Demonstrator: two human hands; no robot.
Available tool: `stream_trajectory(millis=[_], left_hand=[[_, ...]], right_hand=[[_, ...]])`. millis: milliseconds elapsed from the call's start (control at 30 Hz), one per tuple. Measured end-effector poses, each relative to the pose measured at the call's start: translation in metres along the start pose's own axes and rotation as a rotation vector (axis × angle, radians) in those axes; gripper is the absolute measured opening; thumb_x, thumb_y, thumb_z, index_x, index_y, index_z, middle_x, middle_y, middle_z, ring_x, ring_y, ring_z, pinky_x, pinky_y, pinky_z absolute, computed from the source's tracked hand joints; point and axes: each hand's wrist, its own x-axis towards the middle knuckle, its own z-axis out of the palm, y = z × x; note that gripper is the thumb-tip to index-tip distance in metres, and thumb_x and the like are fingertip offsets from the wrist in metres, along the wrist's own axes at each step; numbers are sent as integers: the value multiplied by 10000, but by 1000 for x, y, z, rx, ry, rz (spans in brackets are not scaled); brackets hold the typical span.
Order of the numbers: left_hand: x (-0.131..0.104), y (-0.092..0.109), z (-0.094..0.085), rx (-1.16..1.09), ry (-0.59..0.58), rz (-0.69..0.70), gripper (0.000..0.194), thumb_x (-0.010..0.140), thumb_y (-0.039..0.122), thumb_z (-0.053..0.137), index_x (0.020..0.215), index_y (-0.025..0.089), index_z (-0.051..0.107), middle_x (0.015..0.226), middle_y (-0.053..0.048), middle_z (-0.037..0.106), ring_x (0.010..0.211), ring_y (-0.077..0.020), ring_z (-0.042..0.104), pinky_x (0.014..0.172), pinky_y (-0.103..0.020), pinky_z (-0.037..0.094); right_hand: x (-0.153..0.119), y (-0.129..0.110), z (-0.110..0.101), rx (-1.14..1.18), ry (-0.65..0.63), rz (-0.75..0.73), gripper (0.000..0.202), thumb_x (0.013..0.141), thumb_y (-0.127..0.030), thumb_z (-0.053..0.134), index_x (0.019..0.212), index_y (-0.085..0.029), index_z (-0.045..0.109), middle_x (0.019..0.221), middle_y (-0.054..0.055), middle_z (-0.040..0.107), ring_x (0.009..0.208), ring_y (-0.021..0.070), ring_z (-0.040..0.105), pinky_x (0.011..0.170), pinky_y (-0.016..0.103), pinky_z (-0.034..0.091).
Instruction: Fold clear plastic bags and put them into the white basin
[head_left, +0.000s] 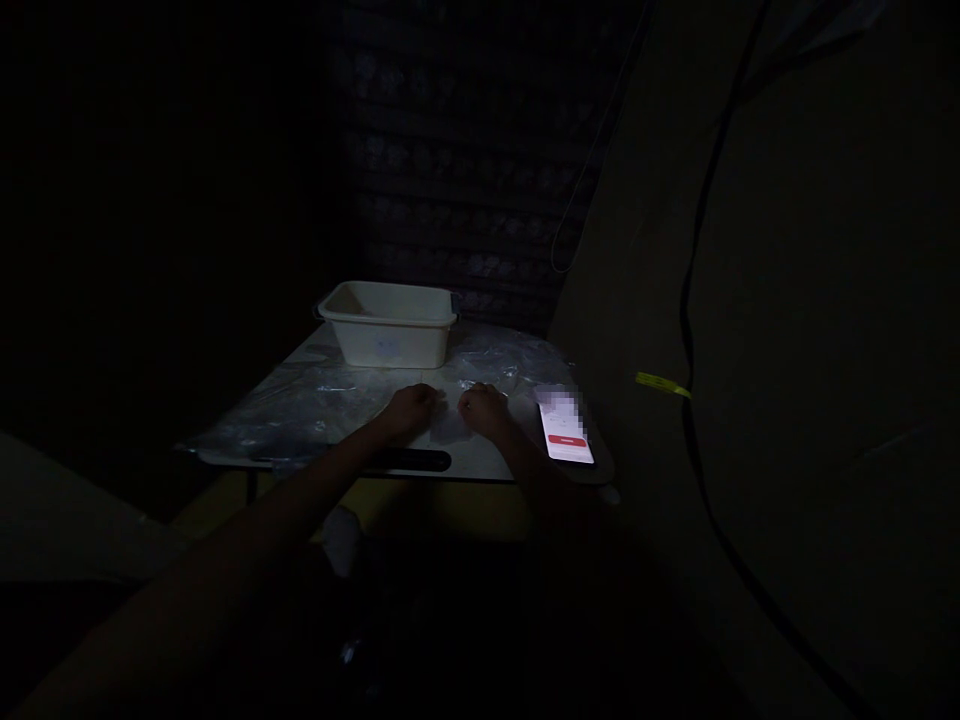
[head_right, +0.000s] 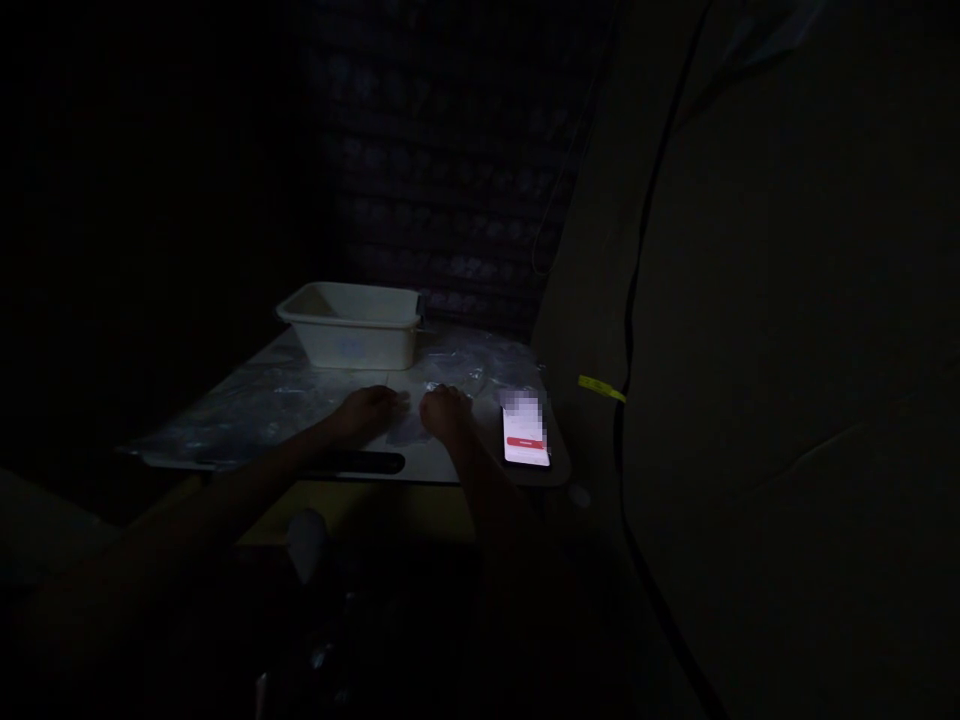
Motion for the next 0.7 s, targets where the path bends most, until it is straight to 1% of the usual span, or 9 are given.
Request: stream_trajectory(millis=[67, 233, 300, 400, 467, 533, 567, 633, 700], left_hand=[[1, 1, 3, -40, -17, -5, 312, 670, 289, 369, 840, 113, 563, 766, -74, 617, 707, -175, 554, 634, -257, 401], [-3, 3, 3, 80, -55, 33, 302, 593, 200, 437, 852, 119, 570, 827, -91, 602, 732, -181, 544, 649, -251, 389], [-5, 5, 3, 13, -42, -4, 301, 552, 188, 471, 826, 126, 580, 799, -79, 603, 720, -181, 540, 637, -249, 386], [-5, 6, 3, -118, -26, -86, 213, 533, 208, 498, 708, 131, 590, 637, -38, 591, 617, -164, 532, 561, -245, 388], [-5, 7, 2, -153, -30, -112, 157, 550, 224, 485, 630, 124, 575, 527, -13, 549, 526, -139, 512, 496, -234, 379], [-5, 9, 1, -238, -19, -134, 158, 577, 247, 471, 610, 117, 555, 478, 5, 511, 466, -110, 483, 456, -218, 367], [-5, 10, 0, -319, 0, -142, 167, 582, 262, 476, 615, 116, 549, 475, 11, 502, 454, -97, 472, 450, -211, 363], [-6, 12, -2, -536, 57, -150, 192, 567, 300, 514, 623, 117, 541, 490, 18, 500, 456, -78, 459, 456, -199, 361], [-6, 13, -3, -745, 124, -156, 222, 530, 323, 563, 617, 120, 537, 508, 22, 505, 469, -68, 455, 474, -196, 366]], right_hand=[[-1, -1, -1, -11, -5, -29, 261, 736, -236, 336, 805, -207, 586, 926, 79, 531, 883, 206, 452, 704, 337, 359], [-4, 0, -2, -15, 11, -70, 251, 744, -225, 328, 807, -200, 570, 931, 77, 524, 886, 202, 443, 727, 342, 340], [-5, 2, -4, -3, 21, -82, 243, 746, -215, 327, 806, -193, 561, 925, 79, 525, 890, 199, 441, 739, 344, 333], [-5, 4, -7, 76, 54, -80, 219, 744, -188, 334, 789, -186, 548, 902, 71, 531, 905, 188, 436, 767, 343, 319], [-2, 4, -9, 245, 115, -55, 193, 736, -179, 351, 802, -184, 532, 907, 57, 533, 914, 168, 438, 783, 324, 319], [1, 3, -10, 547, 188, 31, 196, 720, -185, 382, 879, -176, 496, 946, 53, 524, 906, 142, 454, 767, 285, 342], [2, 3, -11, 728, 206, 107, 227, 710, -199, 403, 924, -170, 471, 959, 55, 521, 885, 132, 470, 739, 267, 360], [2, 2, -12, 1076, 158, 266, 290, 687, -253, 440, 962, -163, 444, 934, 56, 534, 810, 126, 508, 660, 249, 390], [-2, 1, -13, 1349, -7, 353, 302, 659, -333, 463, 909, -163, 474, 828, 37, 561, 716, 126, 533, 589, 243, 393]])
